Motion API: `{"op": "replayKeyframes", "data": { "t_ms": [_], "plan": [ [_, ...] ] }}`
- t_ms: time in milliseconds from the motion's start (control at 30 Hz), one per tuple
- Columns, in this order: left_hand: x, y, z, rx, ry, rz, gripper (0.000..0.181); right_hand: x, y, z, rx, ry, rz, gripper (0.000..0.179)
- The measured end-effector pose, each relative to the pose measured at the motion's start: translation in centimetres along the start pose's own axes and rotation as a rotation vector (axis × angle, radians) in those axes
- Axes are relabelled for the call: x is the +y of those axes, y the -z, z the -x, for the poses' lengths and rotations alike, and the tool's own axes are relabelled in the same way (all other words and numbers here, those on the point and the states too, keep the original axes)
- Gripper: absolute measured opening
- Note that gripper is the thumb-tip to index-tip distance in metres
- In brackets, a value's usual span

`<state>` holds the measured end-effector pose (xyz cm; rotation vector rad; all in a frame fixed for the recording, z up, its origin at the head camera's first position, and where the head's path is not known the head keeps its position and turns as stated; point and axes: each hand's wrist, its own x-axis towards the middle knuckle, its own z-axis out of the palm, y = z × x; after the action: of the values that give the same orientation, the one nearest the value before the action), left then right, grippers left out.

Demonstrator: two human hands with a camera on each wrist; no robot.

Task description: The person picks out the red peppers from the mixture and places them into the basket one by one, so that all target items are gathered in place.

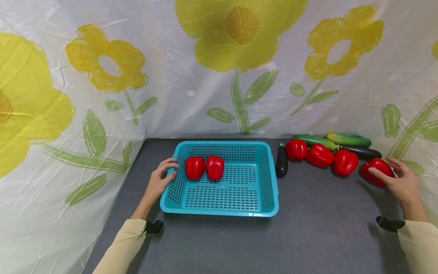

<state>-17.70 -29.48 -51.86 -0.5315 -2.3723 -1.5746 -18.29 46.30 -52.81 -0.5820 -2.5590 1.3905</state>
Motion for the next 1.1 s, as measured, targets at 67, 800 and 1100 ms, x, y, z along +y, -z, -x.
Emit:
{"op": "replayKeyframes", "data": {
  "t_ms": [67, 800, 1100],
  "plan": [
    [0.4, 0.0, -0.1, -0.001, -0.006, 0.001, 0.024, 0.3, -0.1, -0.2, 0.001, 0.003, -0.004, 0.085],
    [-0.2, 0.1, -0.2, -0.008, -0.005, 0.008, 0.025, 1.9, -0.3, -1.1, -0.043, 0.074, -0.203, 0.074],
    [-0.7, 0.1, 0.0, 0.0, 0.008, 0.027, 0.025, 0.9, -0.5, -0.4, 0.026, -0.005, -0.114, 0.074]
  ]
}}
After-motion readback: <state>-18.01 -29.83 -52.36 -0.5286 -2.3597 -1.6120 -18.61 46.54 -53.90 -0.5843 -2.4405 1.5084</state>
